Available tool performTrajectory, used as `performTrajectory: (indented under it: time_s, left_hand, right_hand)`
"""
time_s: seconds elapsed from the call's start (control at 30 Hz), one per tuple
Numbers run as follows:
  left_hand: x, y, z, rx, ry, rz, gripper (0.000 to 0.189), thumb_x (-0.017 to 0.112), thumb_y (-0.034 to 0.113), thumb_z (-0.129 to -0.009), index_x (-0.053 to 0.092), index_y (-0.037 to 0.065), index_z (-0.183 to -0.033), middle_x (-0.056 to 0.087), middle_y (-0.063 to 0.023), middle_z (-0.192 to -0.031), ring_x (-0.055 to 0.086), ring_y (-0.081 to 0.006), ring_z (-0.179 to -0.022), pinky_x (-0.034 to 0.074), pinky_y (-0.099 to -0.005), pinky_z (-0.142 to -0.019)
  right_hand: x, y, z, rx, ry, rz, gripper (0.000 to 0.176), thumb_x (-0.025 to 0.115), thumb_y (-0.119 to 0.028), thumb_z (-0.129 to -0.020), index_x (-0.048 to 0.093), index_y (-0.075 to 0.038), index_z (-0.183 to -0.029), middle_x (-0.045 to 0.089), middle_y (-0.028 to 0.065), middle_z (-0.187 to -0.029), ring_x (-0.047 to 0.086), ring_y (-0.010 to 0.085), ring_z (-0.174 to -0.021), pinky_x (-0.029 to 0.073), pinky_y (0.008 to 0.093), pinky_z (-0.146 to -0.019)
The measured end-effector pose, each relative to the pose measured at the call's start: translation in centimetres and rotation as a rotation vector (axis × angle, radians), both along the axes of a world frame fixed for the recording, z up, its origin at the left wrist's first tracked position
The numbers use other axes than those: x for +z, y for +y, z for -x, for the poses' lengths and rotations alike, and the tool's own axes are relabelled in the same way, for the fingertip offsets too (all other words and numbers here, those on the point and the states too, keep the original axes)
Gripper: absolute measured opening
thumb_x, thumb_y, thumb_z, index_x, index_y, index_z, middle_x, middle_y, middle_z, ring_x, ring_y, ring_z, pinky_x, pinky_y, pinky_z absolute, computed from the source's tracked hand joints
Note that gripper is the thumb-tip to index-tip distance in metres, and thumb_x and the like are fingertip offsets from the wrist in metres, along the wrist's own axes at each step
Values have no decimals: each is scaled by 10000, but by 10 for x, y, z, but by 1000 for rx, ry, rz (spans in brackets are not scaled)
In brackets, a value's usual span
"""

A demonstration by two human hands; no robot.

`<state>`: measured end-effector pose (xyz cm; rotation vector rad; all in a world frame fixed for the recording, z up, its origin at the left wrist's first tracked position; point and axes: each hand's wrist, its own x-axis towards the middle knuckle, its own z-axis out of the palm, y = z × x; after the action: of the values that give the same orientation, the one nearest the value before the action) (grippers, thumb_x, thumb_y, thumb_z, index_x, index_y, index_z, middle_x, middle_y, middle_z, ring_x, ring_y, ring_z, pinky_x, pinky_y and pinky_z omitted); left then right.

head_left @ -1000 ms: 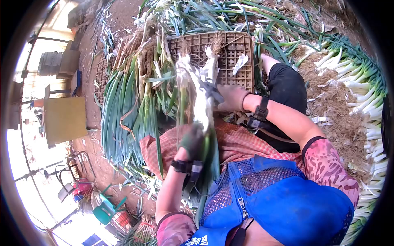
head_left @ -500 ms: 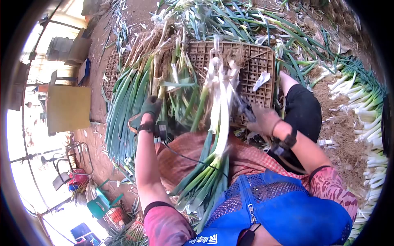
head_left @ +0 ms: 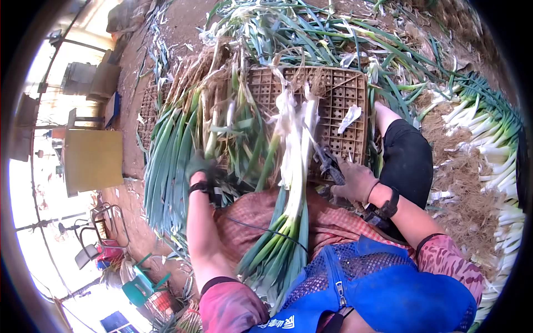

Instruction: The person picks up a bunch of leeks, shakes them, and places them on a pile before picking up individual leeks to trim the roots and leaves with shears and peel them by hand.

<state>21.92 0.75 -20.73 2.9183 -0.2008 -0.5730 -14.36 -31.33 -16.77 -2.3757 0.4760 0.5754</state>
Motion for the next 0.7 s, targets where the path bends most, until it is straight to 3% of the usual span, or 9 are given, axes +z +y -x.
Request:
performTrajectory:
  time_s: [0.03, 0.1, 0.17, 0.23, 0.3, 0.37, 0.43, 0.57, 0.7]
  left_hand:
    - [38, -5, 9, -59, -70, -78, 410, 726, 320, -747, 633, 71, -1058, 695, -198, -982, 672, -369, -945, 512, -447, -806]
    - [101, -7, 27, -102, -150, -54, 338, 747, 185, -730, 627, 38, -1010, 696, -137, -886, 662, -253, -758, 515, -373, -679]
    - [142, 2, 37, -55, -75, 111, 423, 741, 328, -749, 621, 50, -1045, 692, -152, -887, 678, -266, -782, 521, -377, -709]
    - [195, -14, 69, 68, 172, 463, 336, 742, 239, -812, 631, 46, -1064, 669, -54, -836, 624, -119, -735, 511, -278, -651]
    - [218, -32, 94, -49, 214, 524, 313, 705, 215, -861, 626, 31, -1101, 672, -62, -858, 632, -133, -732, 521, -285, -643]
    - [242, -70, 122, -42, 460, 518, 385, 740, 241, -850, 608, 17, -1133, 652, -36, -918, 604, -114, -786, 517, -280, -702]
    - [206, -89, 133, -67, 715, 536, 425, 700, 264, -886, 575, -5, -1190, 653, -41, -928, 614, -123, -792, 527, -279, -702]
    - [75, -114, 151, -166, 729, 340, 325, 706, 171, -812, 638, 30, -1097, 676, -62, -879, 630, -152, -733, 515, -296, -658]
    - [60, -127, 171, -308, 593, 176, 357, 697, 246, -798, 660, -7, -1047, 697, -118, -871, 663, -195, -771, 522, -319, -681]
  right_hand:
    - [1, 1, 4, -8, -22, -6, 878, 699, -454, -770, 348, 42, -1403, 602, 286, -1161, 613, 403, -1071, 480, 437, -945]
    - [8, 0, 9, -31, -42, -31, 860, 708, -445, -767, 370, 41, -1390, 609, 279, -1154, 614, 396, -1074, 478, 437, -947]
    - [13, -3, 14, -57, -34, -72, 837, 719, -437, -761, 397, 39, -1369, 616, 271, -1148, 615, 387, -1079, 477, 438, -949]
    - [20, -2, 20, -98, -59, -160, 696, 723, -418, -770, 497, 18, -1262, 641, 262, -1066, 624, 391, -1042, 478, 440, -922]
    - [33, -1, 22, -119, -43, -295, 628, 721, -417, -778, 534, 11, -1197, 651, 256, -1008, 633, 392, -1008, 481, 439, -893]
    - [28, 4, 28, -146, -28, -349, 570, 718, -419, -789, 547, 19, -1111, 651, 247, -937, 640, 388, -947, 481, 436, -844]
    - [27, 8, 34, -177, -52, -386, 566, 718, -423, -790, 540, 21, -1092, 650, 244, -934, 640, 386, -934, 480, 437, -831]
    - [32, 25, 57, -96, -242, -347, 571, 715, -426, -777, 538, 14, -1096, 655, 247, -958, 643, 389, -940, 489, 434, -825]
    - [87, 38, 79, -22, -99, -399, 530, 687, -399, -775, 553, -24, -1125, 662, 238, -974, 647, 399, -957, 496, 450, -833]
